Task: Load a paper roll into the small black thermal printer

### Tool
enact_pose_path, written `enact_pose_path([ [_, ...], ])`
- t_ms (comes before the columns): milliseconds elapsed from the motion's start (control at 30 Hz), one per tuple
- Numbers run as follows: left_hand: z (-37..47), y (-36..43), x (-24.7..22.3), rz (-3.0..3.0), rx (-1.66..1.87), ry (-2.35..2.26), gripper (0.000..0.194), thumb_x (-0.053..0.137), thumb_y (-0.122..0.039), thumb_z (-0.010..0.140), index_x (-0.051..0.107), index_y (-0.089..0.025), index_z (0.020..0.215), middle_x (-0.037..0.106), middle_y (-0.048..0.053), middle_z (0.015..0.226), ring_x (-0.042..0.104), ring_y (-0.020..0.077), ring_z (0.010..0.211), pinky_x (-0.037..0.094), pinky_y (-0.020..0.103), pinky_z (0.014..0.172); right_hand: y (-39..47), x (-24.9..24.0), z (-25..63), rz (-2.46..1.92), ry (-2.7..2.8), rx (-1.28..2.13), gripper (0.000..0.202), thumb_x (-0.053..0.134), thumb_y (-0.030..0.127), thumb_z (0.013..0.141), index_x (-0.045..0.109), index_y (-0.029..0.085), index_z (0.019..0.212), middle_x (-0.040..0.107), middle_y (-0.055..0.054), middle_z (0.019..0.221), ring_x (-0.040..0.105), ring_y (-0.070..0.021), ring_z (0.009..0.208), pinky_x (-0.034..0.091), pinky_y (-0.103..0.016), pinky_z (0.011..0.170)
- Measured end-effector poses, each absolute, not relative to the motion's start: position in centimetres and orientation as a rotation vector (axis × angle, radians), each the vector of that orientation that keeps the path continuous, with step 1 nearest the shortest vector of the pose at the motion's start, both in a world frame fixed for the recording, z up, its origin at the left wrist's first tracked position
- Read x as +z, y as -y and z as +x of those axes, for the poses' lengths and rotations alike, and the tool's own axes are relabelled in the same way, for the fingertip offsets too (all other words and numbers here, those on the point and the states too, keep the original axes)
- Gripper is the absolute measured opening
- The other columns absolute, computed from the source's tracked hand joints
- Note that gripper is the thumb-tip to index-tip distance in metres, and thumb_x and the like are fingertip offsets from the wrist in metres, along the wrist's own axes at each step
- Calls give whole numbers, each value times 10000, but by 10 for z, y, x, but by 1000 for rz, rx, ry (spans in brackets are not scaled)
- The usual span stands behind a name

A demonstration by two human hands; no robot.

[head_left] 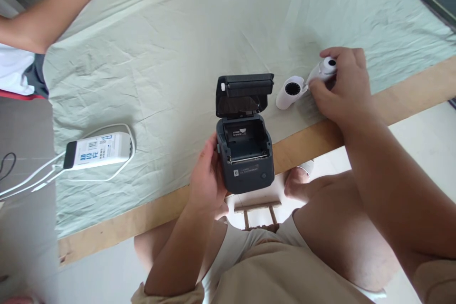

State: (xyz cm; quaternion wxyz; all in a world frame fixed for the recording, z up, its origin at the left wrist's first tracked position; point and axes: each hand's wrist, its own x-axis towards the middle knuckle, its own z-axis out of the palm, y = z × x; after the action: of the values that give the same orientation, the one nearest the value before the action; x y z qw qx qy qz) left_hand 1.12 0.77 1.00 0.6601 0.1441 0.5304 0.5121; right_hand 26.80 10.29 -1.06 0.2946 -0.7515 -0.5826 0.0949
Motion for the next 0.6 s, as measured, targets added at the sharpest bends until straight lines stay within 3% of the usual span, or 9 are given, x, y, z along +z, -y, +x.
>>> enact_pose_path([
  [100, 12, -9, 11, 309, 1162, -1192, 289, 741, -517, 926, 763, -231, 886, 843, 47, 1028, 803, 258, 950, 645, 361, 783, -103, -10, 269, -2017, 1512, 233, 556, 728, 159, 812, 659, 177, 1363, 654, -217, 1301, 647, -283, 1081, 486, -471, 1041],
  [233, 10, -8, 9, 310, 1168, -1193, 283, 712, -498, 955, 784, -225, 943, 841, 31, 1002, 801, 215, 896, 637, 312, 745, -102, -14, 273, -1910, 1562, 271, 651, 609, 66, 799, 573, 162, 1442, 682, -176, 1283, 668, -255, 1079, 534, -441, 981],
  [400, 9, -7, 8, 353, 1155, -1202, 357, 711, -553, 954, 796, -220, 1050, 840, 25, 1007, 805, 205, 899, 637, 292, 731, -108, -20, 278, -1966, 1618, 233, 636, 792, 158, 759, 639, 190, 1375, 623, -147, 1285, 641, -274, 1135, 481, -548, 1108],
  [500, 10, -6, 10, 345, 1144, -1125, 361, 740, -564, 926, 797, -219, 1010, 844, 27, 985, 810, 219, 870, 659, 310, 710, -110, -16, 286, -1873, 1485, 223, 666, 707, 121, 807, 532, 185, 1446, 632, -109, 1178, 650, -224, 1006, 535, -475, 963],
  [600, 7, -4, 11, 392, 1103, -1019, 392, 781, -579, 904, 802, -225, 1073, 846, 23, 977, 820, 231, 880, 666, 302, 692, -97, -2, 286, -1519, 1479, 217, 650, 676, 222, 894, 395, 240, 1479, 496, -145, 1422, 624, -254, 1182, 537, -426, 889],
])
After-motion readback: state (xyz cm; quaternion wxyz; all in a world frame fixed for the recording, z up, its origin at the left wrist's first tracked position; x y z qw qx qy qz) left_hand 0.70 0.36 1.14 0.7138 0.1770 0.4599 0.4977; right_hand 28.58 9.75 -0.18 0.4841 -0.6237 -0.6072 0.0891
